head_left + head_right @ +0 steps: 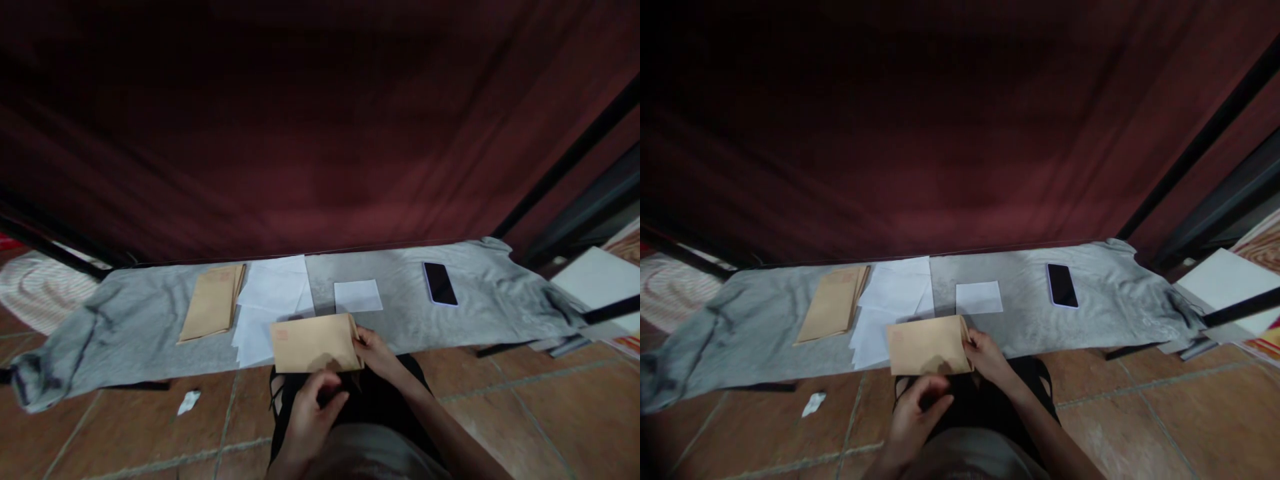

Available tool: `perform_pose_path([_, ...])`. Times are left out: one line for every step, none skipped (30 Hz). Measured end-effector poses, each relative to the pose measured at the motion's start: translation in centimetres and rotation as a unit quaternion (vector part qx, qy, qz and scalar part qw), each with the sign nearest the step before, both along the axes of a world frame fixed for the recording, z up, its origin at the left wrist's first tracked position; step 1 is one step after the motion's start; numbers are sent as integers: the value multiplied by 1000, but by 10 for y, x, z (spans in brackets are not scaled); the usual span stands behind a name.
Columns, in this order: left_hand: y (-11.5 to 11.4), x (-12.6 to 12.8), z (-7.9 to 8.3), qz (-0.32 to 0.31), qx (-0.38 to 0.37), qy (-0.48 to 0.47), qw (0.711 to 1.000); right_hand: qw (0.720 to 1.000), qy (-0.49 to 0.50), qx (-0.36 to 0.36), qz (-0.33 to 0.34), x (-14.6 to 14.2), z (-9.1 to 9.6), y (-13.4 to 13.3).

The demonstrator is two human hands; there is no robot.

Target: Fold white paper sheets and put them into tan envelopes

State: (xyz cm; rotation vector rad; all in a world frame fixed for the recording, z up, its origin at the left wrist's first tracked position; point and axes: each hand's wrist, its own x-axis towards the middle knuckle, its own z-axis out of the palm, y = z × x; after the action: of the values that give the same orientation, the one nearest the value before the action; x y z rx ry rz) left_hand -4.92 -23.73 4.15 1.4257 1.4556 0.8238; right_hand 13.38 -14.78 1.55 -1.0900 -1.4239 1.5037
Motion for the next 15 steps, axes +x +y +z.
perform_pose_path([4, -5, 3, -11, 100, 95, 990, 1000, -2, 2, 2, 6, 1, -2])
perform_pose_path([11, -10, 5, -28, 173, 184, 967, 1000, -2, 2, 4, 11, 2, -5])
perform_pose_path([18, -14, 6, -55, 216, 258, 940, 1000, -1, 0, 7, 15, 3, -7])
perform_pose_path([26, -18, 6, -83, 245, 305, 916, 1000, 2, -5, 11, 18, 5, -10])
perform_pose_path([34, -20, 4, -112, 256, 336, 900, 1000, 7, -10, 16, 20, 7, -13])
perform_pose_path([41, -22, 2, -140, 255, 352, 890, 1000, 12, -16, 21, 21, 9, -15])
perform_pose_path([46, -23, 0, -164, 250, 358, 884, 999, 18, -22, 25, 22, 11, -18])
perform_pose_path([50, -24, -1, -183, 242, 359, 883, 999, 23, -26, 28, 23, 13, -20])
perform_pose_path([52, -23, -2, -197, 237, 358, 881, 999, 26, -29, 29, 25, 15, -22])
perform_pose_path([53, -22, -3, -205, 237, 358, 879, 999, 25, -29, 26, 26, 17, -24])
perform_pose_path([53, -21, -2, -207, 243, 362, 876, 999, 19, -27, 22, 29, 17, -25])
perform_pose_path([52, -20, -1, -205, 253, 367, 871, 1000, 9, -24, 14, 32, 16, -26])
perform_pose_path([51, -18, 0, -204, 264, 374, 866, 1000, -4, -22, 3, 35, 14, -26])
perform_pose_path([49, -16, 1, -203, 275, 380, 860, 1000, -18, -22, -9, 38, 11, -26])
perform_pose_path([48, -14, 1, -202, 283, 386, 855, 999, -33, -24, -21, 42, 7, -26])
